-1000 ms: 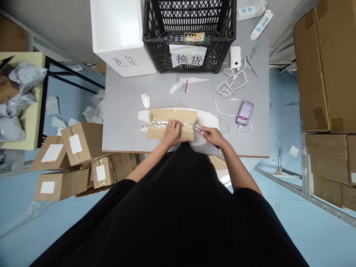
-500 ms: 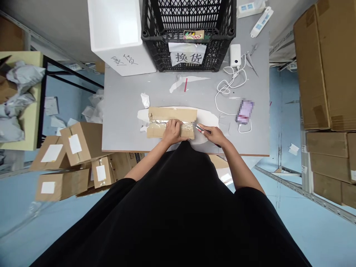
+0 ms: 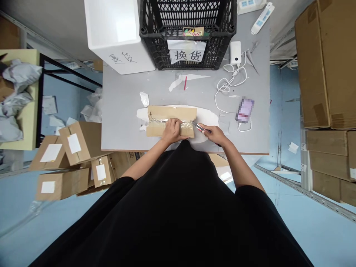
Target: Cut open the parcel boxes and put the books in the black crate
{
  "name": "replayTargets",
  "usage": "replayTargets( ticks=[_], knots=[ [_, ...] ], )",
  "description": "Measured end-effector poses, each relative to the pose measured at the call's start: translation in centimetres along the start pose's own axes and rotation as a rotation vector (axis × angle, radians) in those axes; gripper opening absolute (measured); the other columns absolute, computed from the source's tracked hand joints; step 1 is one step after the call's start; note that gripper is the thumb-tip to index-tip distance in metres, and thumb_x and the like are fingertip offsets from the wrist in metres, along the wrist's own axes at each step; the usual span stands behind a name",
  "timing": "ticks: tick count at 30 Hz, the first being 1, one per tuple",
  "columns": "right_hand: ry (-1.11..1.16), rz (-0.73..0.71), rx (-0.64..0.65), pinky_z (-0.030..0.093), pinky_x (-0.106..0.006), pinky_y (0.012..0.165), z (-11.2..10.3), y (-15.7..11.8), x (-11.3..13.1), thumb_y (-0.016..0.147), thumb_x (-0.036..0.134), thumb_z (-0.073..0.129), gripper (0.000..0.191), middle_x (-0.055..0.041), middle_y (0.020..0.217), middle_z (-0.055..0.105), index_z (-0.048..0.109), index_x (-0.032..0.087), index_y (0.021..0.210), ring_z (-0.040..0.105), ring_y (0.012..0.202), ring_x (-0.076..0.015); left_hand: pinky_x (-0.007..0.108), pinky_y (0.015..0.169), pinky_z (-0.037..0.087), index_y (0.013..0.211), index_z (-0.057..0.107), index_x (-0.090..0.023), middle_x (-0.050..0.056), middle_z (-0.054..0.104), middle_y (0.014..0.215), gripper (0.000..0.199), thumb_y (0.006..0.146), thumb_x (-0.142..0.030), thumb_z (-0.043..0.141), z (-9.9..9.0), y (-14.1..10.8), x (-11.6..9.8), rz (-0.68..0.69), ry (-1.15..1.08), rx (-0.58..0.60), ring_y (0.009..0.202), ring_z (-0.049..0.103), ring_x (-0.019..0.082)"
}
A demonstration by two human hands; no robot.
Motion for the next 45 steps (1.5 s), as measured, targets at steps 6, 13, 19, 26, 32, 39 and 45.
replayTargets(
  ticks=[6, 13, 19, 26, 32, 39, 45],
  knots=[
    [0.076, 0.005, 0.057, 0.051, -0.031, 0.066, 0.3, 0.6, -0.1, 0.092, 0.039, 0.055, 0.056, 0.0021, 0.076, 0.07, 0.055, 0.027, 0.147, 0.053, 0.05, -0.0112, 0.051, 0.099, 0.036, 0.125, 0.057, -0.007, 0.026, 0.054, 0.12, 0.092, 0.071, -0.081, 0.064, -0.2, 0.3, 0.0, -0.005, -0.015, -0.004, 0.114, 0.048, 0.039],
    [0.114, 0.019, 0.102, 0.052, -0.03, 0.063, 1.2, -1.8, -1.8, 0.091, 0.042, 0.057, 0.054, -0.0011, 0.103, 0.075, 0.058, 0.03, 0.144, 0.051, 0.052, -0.01, 0.052, 0.099, 0.037, 0.126, 0.056, -0.009, 0.025, 0.054, 0.121, 0.091, 0.069, -0.08, 0.067, -0.2, 0.6, 0.6, -0.031, -0.014, -0.04, 0.114, 0.049, 0.039],
    [0.121, 0.0, 0.047, 0.051, -0.029, 0.063, 0.9, -1.7, -2.1, 0.093, 0.042, 0.054, 0.056, 0.0016, 0.077, 0.069, 0.055, 0.028, 0.147, 0.054, 0.053, -0.0121, 0.052, 0.099, 0.038, 0.125, 0.055, -0.01, 0.025, 0.053, 0.121, 0.094, 0.067, -0.082, 0.067, -0.2, 0.8, 1.1, -0.029, -0.02, -0.04, 0.114, 0.049, 0.04],
    [-0.123, 0.255, -0.098, 0.052, -0.033, 0.075, 3.2, -0.1, -6.3, 0.097, 0.041, 0.048, 0.053, -0.0032, 0.088, 0.071, 0.051, 0.023, 0.147, 0.064, 0.065, -0.0173, 0.052, 0.097, 0.038, 0.126, 0.056, -0.011, 0.022, 0.053, 0.117, 0.092, 0.068, -0.081, 0.067, -0.3, 1.5, 0.9, -0.048, 0.0, -0.024, 0.109, 0.048, 0.039],
    [-0.39, 0.605, -0.099, 0.048, -0.041, 0.086, 8.9, 0.9, -8.7, 0.1, 0.035, 0.038, 0.041, -0.0218, 0.115, 0.067, 0.05, 0.011, 0.131, 0.065, 0.104, -0.0322, 0.052, 0.095, 0.036, 0.122, 0.057, -0.009, 0.025, 0.053, 0.118, 0.09, 0.07, -0.082, 0.064, -0.3, 1.1, 0.7, -0.05, 0.02, -0.013, 0.11, 0.048, 0.041],
    [-0.468, 0.478, -0.23, 0.039, -0.05, 0.102, 9.8, 1.6, -6.7, 0.098, 0.035, 0.04, 0.041, -0.0304, 0.13, 0.053, 0.056, 0.005, 0.121, 0.048, 0.125, -0.0391, 0.049, 0.096, 0.036, 0.119, 0.057, -0.013, 0.023, 0.055, 0.119, 0.086, 0.068, -0.081, 0.067, -1.2, 1.4, 0.2, -0.03, 0.051, 0.024, 0.109, 0.049, 0.038],
    [0.3, 0.186, -0.274, 0.05, -0.041, 0.1, 5.3, 7.2, -1.1, 0.1, 0.055, 0.032, 0.053, -0.015, 0.141, 0.052, 0.043, 0.023, 0.14, 0.056, 0.123, -0.0237, 0.052, 0.096, 0.034, 0.111, 0.059, -0.015, 0.019, 0.061, 0.109, 0.083, 0.061, -0.08, 0.074, -2.3, 3.5, -0.4, -0.036, 0.07, 0.126, 0.107, 0.051, 0.039]
  ],
)
Point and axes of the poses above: each hand's wrist, its own y-axis towards the middle knuckle, its own z-axis out of the palm, x = y × z, the point moved 2 cm from there along y, towards the middle knuckle
